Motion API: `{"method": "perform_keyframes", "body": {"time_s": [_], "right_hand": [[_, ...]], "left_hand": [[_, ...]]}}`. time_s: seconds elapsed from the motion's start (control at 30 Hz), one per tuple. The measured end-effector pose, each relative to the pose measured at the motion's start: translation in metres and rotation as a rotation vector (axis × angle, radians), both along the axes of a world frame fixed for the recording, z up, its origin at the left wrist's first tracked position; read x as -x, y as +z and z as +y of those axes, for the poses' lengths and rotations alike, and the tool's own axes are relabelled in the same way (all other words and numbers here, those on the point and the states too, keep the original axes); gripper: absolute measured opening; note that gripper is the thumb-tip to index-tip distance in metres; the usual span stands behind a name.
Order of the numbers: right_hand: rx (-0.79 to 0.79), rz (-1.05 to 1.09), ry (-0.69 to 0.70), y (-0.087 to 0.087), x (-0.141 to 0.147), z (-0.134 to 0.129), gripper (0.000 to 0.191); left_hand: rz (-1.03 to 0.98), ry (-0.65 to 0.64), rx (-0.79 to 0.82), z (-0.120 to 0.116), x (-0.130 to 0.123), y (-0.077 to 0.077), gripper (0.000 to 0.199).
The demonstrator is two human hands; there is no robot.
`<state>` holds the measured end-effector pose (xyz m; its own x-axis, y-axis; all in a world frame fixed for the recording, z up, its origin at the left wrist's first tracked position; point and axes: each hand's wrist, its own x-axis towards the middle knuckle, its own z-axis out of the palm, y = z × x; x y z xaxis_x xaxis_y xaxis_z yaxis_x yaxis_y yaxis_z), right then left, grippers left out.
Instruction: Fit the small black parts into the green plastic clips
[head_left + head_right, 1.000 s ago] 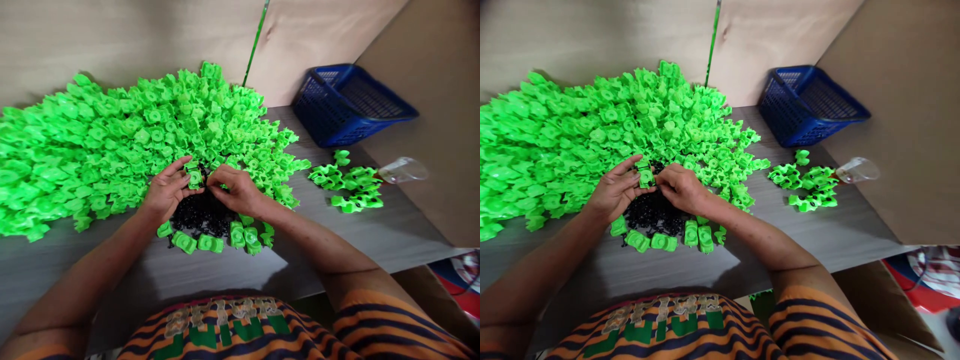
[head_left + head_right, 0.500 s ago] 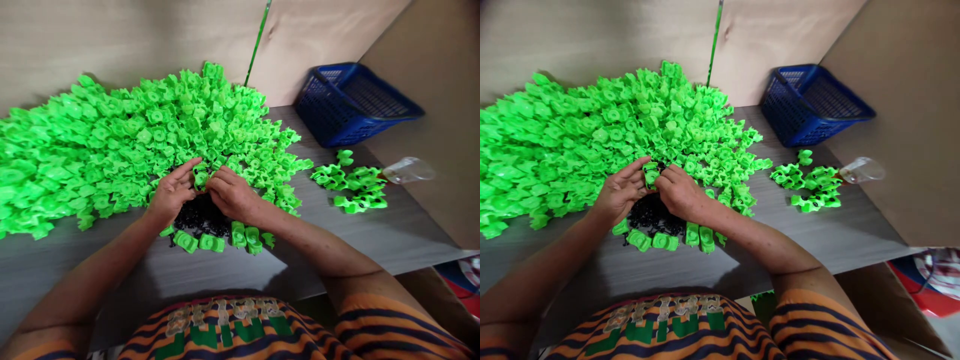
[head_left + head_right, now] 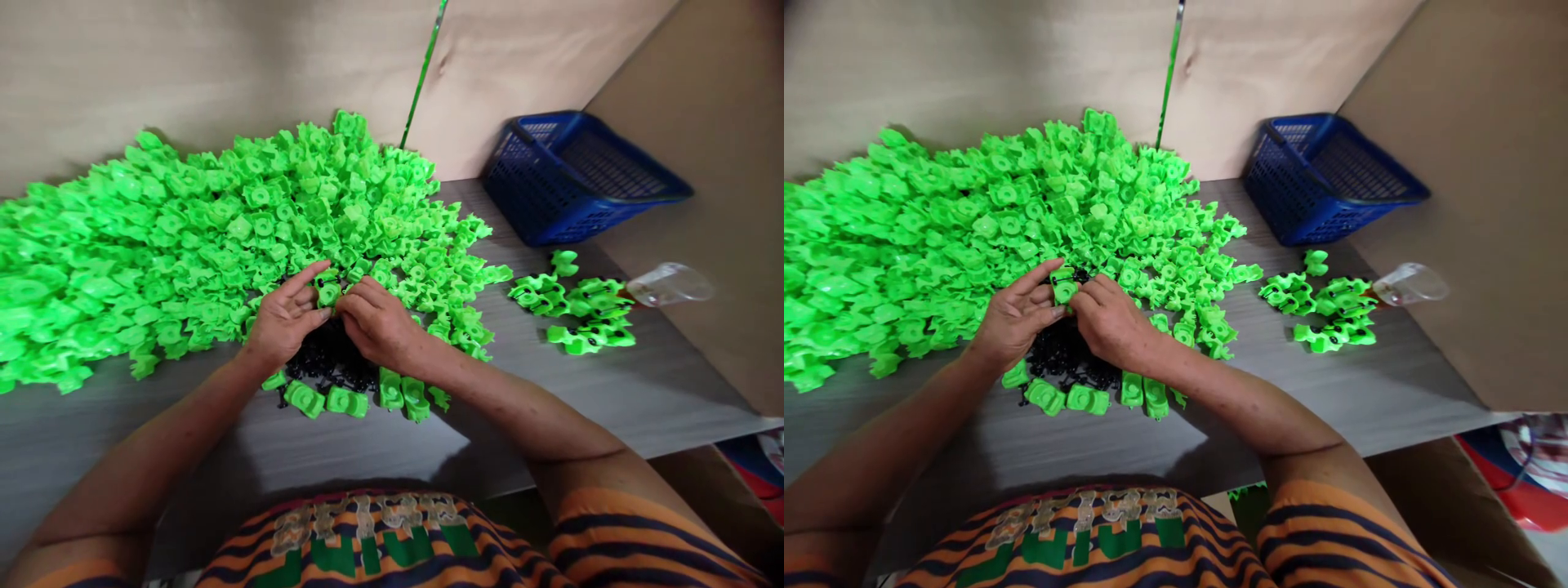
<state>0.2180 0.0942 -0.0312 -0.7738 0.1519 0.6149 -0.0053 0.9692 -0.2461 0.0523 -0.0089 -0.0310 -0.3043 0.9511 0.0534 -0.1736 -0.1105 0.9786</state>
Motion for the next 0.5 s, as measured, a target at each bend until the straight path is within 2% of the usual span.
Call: {"method": "perform_keyframes", "body": {"time_s": [0.2,0.5], "right_hand": [[-0.047,0.040,-0.014,0.0041,-0.0012,-0.0011,0.023],[-0.215,0.048,-0.055,0.0023,0.0000,0.0006,0.024]], "left_hand": [[0.024,-0.013,-0.026,-0.0014,0.0003,0.0016,0.081],[-0.022,0.007,-0.029,-0.0009,-0.0021,0.0012,0.077]]}}
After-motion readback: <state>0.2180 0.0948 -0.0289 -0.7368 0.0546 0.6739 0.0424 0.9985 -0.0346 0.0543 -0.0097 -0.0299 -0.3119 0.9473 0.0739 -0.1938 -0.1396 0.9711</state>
